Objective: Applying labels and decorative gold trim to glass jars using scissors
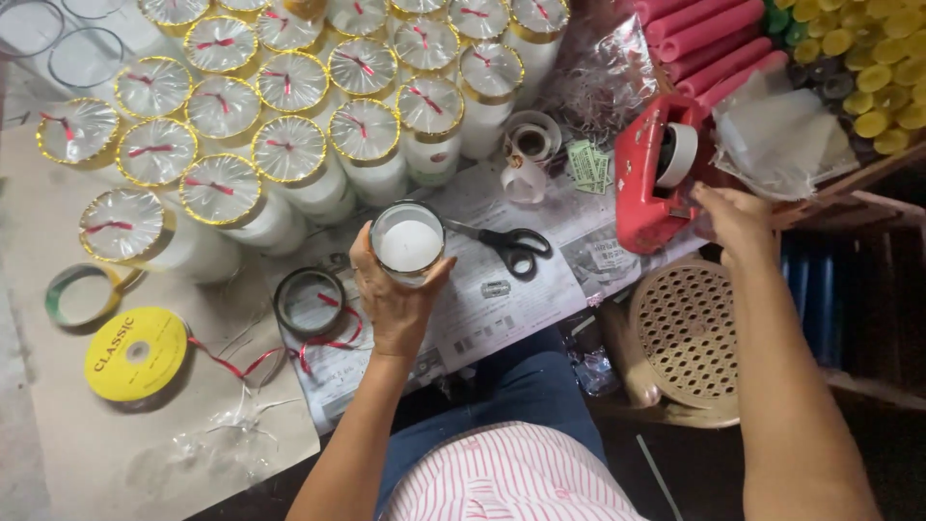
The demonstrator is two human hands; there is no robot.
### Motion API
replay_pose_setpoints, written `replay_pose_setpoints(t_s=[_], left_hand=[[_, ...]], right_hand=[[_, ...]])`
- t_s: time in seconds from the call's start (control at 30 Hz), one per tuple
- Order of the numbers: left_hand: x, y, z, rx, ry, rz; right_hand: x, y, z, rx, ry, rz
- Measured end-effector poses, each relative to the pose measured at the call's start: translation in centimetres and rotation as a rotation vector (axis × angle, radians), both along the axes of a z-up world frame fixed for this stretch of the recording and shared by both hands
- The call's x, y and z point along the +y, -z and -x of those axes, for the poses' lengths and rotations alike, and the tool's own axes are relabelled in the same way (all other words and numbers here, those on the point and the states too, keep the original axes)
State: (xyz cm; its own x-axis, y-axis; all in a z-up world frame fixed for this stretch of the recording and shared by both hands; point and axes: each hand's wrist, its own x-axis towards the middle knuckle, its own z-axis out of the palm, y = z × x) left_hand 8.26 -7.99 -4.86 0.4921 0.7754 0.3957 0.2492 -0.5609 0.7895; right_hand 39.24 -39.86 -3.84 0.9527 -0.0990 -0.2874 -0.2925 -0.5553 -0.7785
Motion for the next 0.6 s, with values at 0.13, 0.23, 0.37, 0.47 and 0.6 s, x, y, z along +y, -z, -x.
replay_pose_setpoints(t_s=[0.13, 0.23, 0.37, 0.47, 0.6], left_hand=[[-0.5, -1.1, 1.9, -0.001, 0.100, -0.005], [-0.5, -1.9, 3.5, -0.036, 0.095, 0.018], [0.1, -2.0, 5.6, -0.079, 0.116, 0.090], [0.5, -2.1, 7.3, -0.063, 0.101, 0.088], [1.3, 0.0, 8.6, -0.065, 0.063, 0.092]], right_hand=[[0.1, 3.3, -3.0, 0.016, -0.027, -0.201], [1.5, 1.2, -2.4, 0.106, -0.038, -0.023], [2.3, -2.6, 0.6, -0.139, -0.008, -0.257], [2.2, -5.8, 6.5, -0.209, 0.013, -0.408], [0.4, -1.5, 11.8, -0.155, 0.075, -0.488]])
